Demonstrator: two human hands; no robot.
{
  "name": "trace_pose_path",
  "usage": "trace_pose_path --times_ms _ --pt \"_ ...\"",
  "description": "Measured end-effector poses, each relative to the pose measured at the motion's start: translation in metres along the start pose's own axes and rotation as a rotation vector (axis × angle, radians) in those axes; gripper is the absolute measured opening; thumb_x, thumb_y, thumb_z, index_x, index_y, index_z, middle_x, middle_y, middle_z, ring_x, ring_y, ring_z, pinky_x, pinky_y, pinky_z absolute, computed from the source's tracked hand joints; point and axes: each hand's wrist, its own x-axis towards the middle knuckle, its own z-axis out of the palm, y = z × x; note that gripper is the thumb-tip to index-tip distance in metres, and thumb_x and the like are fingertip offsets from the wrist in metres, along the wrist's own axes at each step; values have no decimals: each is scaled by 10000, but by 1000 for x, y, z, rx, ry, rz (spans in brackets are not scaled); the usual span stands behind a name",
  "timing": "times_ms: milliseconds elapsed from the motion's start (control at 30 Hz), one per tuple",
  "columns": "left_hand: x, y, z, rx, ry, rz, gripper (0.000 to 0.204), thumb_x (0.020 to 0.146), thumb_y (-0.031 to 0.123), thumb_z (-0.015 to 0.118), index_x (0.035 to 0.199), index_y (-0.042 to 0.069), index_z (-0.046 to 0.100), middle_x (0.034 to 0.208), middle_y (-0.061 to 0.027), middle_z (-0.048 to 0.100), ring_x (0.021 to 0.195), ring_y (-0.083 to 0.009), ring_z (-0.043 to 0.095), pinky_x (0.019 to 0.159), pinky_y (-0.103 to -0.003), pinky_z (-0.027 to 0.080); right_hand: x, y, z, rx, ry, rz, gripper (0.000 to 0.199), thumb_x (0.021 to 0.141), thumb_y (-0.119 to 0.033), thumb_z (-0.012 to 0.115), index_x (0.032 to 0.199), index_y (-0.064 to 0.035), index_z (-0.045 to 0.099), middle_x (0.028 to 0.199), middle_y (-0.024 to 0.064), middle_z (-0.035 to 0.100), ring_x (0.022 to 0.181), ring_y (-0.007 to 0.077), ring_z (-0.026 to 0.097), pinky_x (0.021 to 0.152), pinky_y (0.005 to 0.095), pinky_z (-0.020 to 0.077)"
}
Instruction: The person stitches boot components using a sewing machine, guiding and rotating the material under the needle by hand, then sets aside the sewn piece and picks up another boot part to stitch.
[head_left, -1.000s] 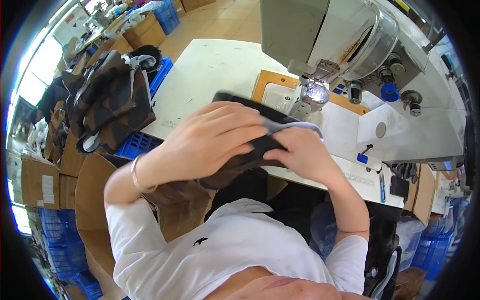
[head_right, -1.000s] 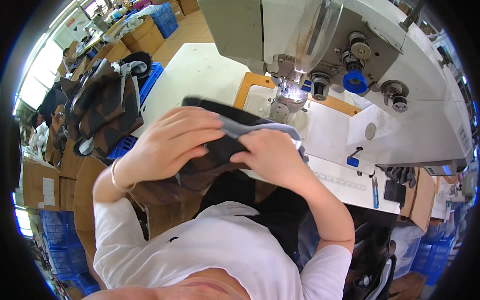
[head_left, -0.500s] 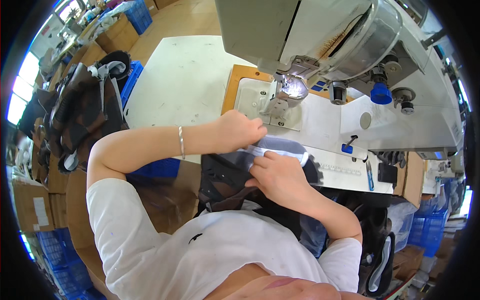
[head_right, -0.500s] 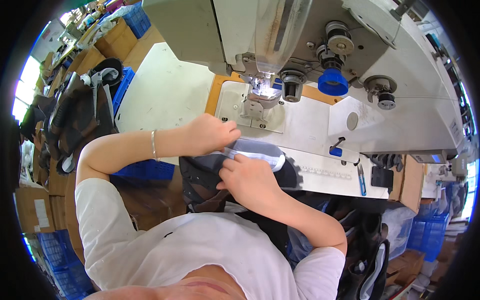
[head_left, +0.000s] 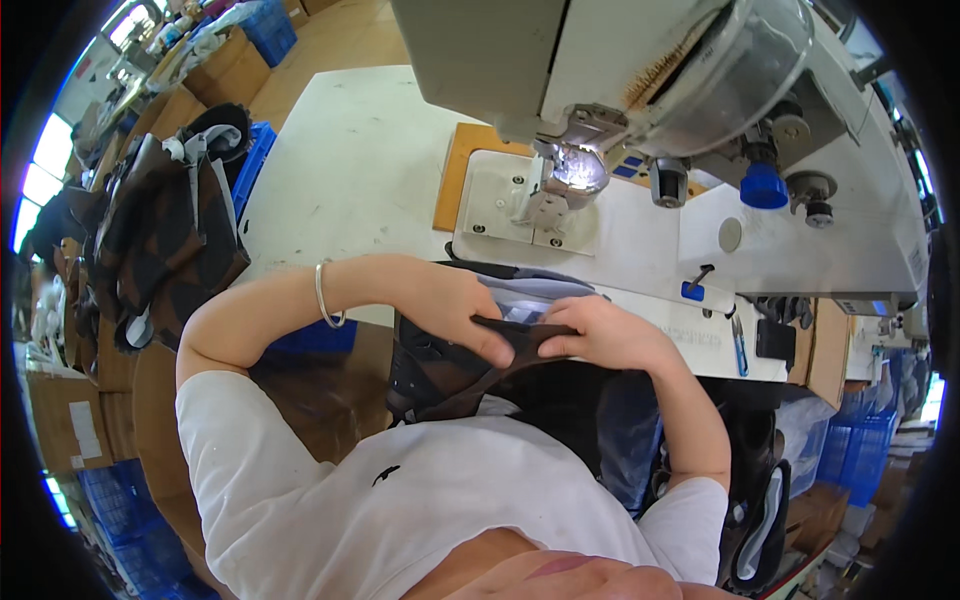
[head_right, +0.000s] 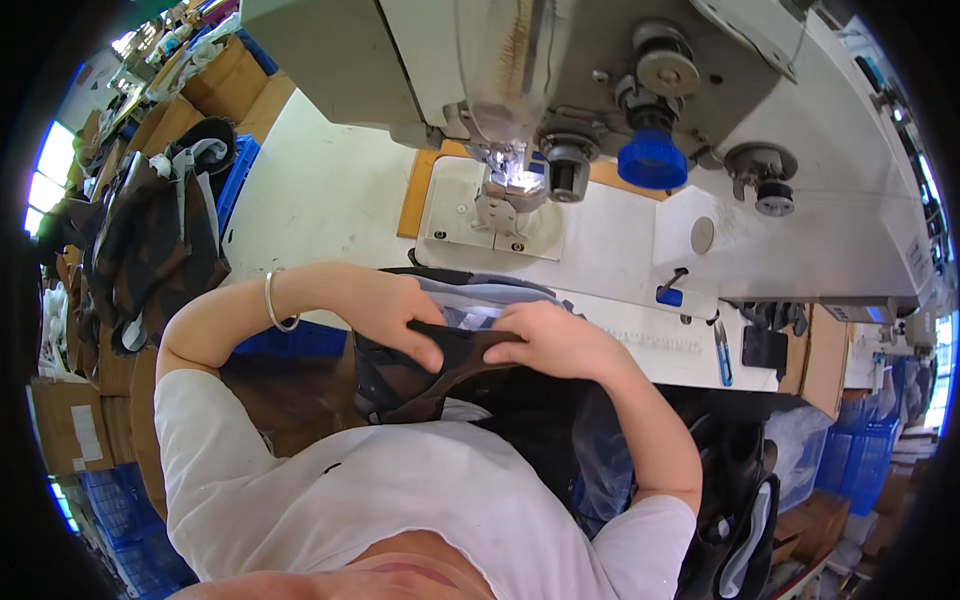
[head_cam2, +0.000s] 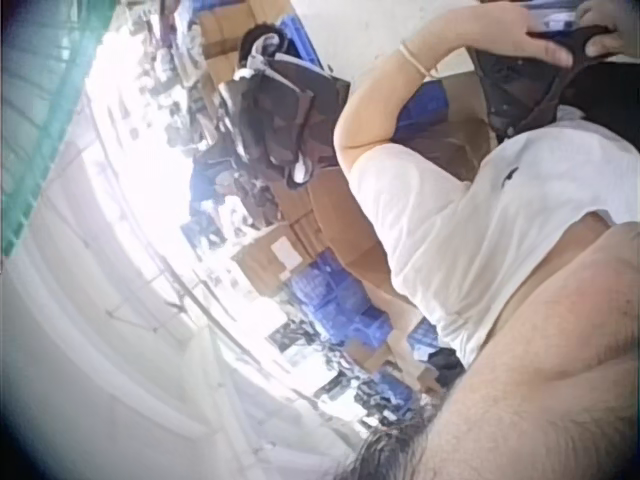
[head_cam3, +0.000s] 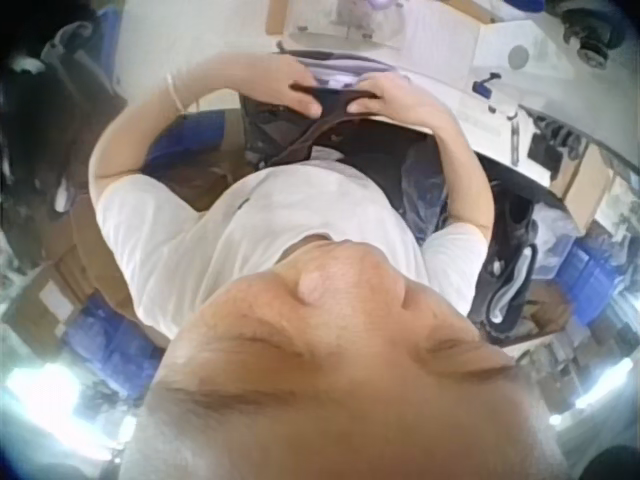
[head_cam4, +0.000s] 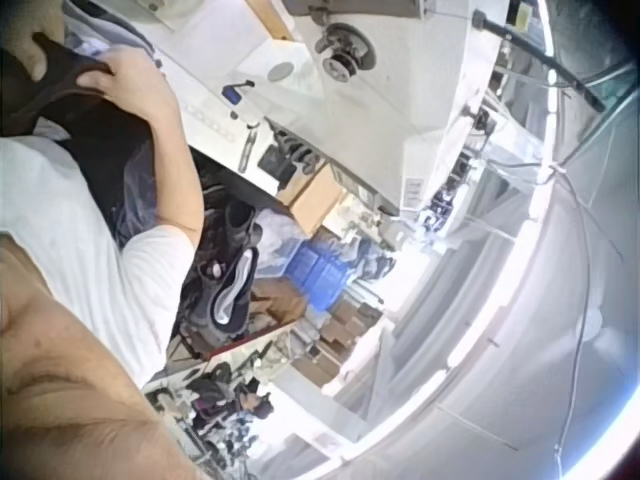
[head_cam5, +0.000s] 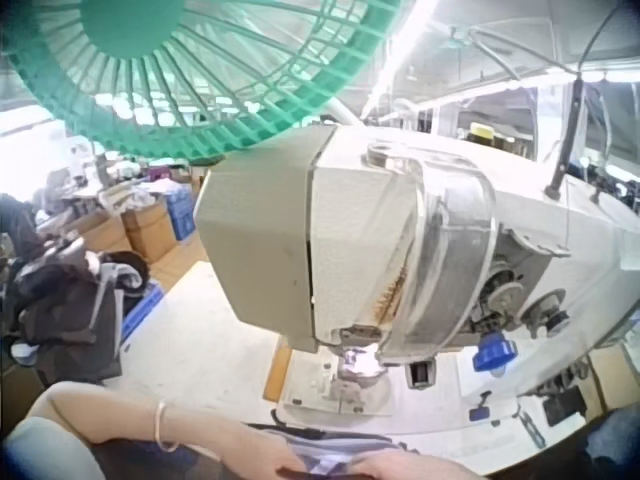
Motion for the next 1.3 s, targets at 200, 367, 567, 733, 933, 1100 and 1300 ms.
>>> trace_pose_path --times_ms 200,367,567,733,933,1100,1300 --pt "12 -28 -40 41 -37 32 526 818 484 658 915 -32 642 784 -125 645 769 -231 618 709 -350 485 17 -2 -27 -87 3 162 335 847 -344 630 845 -9 640 722 204 602 718 370 599 639 425 464" --pt "14 -25 -82 -517 12 47 375 913 388 595 884 19 653 772 27 630 666 -32 560 592 -201 468 18 -26 -97 -425 287 87 393 799 -392 659 711 -10 633 687 180 601 626 313 604 586 394 459" --pt "30 -60 -98 -618 216 38 389 919 389 581 1024 19 640 883 12 647 741 -36 572 667 -207 484 37 -5 -106 -433 682 279 551 686 -526 720 590 -1 587 580 138 580 547 299 584 530 398 444" --pt "21 -32 -91 -389 606 39 476 862 388 651 1119 -10 608 1058 -64 654 990 -141 576 887 -294 439 41 35 -102 -201 745 142 381 725 -380 723 807 -13 661 721 152 647 696 286 633 633 371 479" --pt "18 -21 -53 -120 1132 73 255 856 168 642 1057 11 626 1016 -100 654 911 -196 609 805 -317 472 34 18 -104 -194 543 155 371 706 -350 563 693 9 656 687 243 616 655 388 627 569 435 455" --pt "24 -30 -59 -146 1056 125 254 866 97 612 1096 -9 589 990 -94 652 869 -166 599 780 -295 476 40 35 -99 -204 549 121 342 704 -311 546 708 14 653 703 237 617 655 390 619 574 439 455" --pt "13 4 -76 -704 865 -8 261 892 102 589 1125 -15 586 1036 -87 645 990 -171 573 881 -298 445 54 69 -93 21 512 71 279 728 -267 581 757 -4 672 760 209 639 710 342 630 627 411 470"
